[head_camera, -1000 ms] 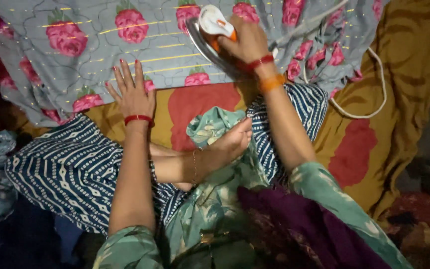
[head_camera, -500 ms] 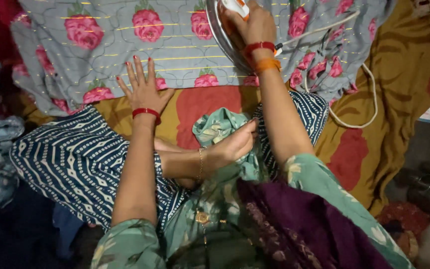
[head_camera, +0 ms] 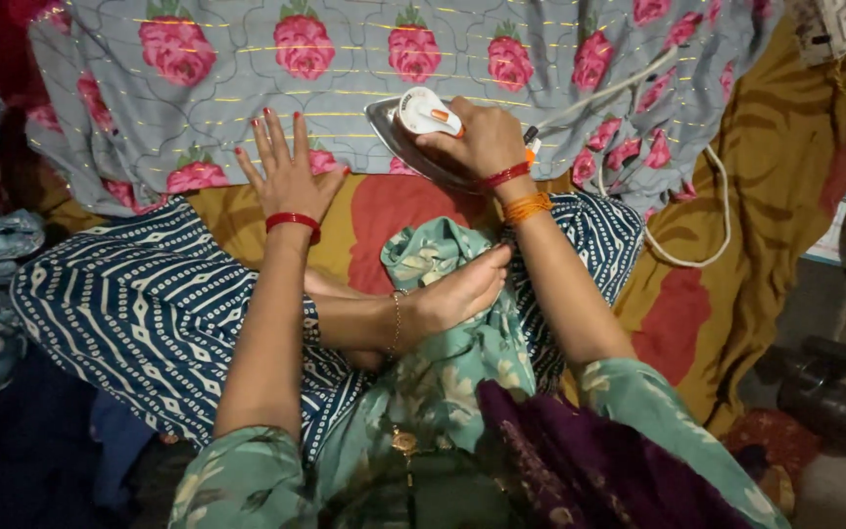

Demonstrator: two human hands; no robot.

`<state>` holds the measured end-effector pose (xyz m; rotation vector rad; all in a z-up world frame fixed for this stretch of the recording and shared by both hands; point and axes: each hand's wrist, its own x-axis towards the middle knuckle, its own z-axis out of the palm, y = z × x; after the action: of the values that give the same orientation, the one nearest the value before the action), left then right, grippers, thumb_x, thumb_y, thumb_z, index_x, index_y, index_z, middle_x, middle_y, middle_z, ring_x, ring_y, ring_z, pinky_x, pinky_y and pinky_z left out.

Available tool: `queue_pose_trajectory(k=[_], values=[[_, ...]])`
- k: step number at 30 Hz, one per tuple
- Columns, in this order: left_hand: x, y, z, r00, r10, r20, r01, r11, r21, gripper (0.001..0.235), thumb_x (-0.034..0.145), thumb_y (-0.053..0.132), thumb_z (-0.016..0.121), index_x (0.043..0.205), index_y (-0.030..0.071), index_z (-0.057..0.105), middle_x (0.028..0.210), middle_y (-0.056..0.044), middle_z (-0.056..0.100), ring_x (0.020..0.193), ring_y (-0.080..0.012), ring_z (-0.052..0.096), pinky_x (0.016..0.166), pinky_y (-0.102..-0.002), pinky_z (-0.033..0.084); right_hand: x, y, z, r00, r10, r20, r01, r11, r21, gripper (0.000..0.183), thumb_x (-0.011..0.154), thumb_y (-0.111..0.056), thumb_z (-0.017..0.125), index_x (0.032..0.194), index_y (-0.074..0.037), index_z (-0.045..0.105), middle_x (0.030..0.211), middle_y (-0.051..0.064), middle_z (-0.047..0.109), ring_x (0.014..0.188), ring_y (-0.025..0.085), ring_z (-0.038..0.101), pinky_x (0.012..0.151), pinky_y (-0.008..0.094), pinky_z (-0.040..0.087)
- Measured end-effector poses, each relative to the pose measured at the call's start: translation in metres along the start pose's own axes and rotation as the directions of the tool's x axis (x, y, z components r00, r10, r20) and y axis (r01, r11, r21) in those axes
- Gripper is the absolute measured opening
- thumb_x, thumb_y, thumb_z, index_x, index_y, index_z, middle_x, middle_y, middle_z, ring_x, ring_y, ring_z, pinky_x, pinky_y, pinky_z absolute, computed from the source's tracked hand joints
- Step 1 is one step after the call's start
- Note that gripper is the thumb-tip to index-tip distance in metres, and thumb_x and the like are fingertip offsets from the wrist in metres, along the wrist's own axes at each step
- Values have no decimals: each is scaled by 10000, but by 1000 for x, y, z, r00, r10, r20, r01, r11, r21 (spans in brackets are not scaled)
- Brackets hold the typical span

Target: Ironing a gray floral printed cloth on a bed.

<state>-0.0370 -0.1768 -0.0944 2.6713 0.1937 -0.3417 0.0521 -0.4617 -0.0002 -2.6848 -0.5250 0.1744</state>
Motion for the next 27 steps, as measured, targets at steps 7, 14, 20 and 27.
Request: queue_pose_trajectory(k=[7, 14, 20, 27], values=[[4, -4, 10, 1000, 0, 16, 0, 1000, 22, 1045, 878, 680, 639, 1687, 199, 187, 1739, -180, 14, 1601, -350, -26, 1227, -661, -46, 48, 11, 24, 980, 171, -100, -179, 981, -76, 645, 839, -699, 763, 974, -71, 702, 771, 214, 710, 727, 436, 694, 614, 526, 528], [16, -46, 12, 993, 114, 28, -116, 990, 75, 806, 1014, 604, 587, 1683, 262, 297, 1764, -98, 162, 1613, -339, 159, 1223, -705, 143, 65, 5, 36, 968, 189, -163, -195, 980, -26, 634, 849, -666, 762, 984, -50, 693, 815, 230, 712, 782, 451, 687, 648, 532, 528], [14, -77, -46, 996, -83, 21, 78, 984, 159, 954, 886, 550, 728, 1664, 239, 273, 1745, -82, 141, 1567, -395, 154, 1181, -699, 199, 22, -44, 26, 991, -132, 24, 130, 990, 60, 608, 865, -668, 753, 1032, -84, 732, 833, 220, 716, 789, 448, 685, 658, 532, 522], [29, -89, -19, 990, -114, 82, 100, 983, 157, 1064, 886, 547, 731, 1688, 236, 106, 1739, -92, -9, 1569, -427, 26, 1190, -693, 157, 23, -76, 36, 986, -128, 111, 132, 991, -27, 661, 808, -723, 743, 1053, -109, 741, 762, 190, 711, 720, 425, 692, 618, 521, 526]])
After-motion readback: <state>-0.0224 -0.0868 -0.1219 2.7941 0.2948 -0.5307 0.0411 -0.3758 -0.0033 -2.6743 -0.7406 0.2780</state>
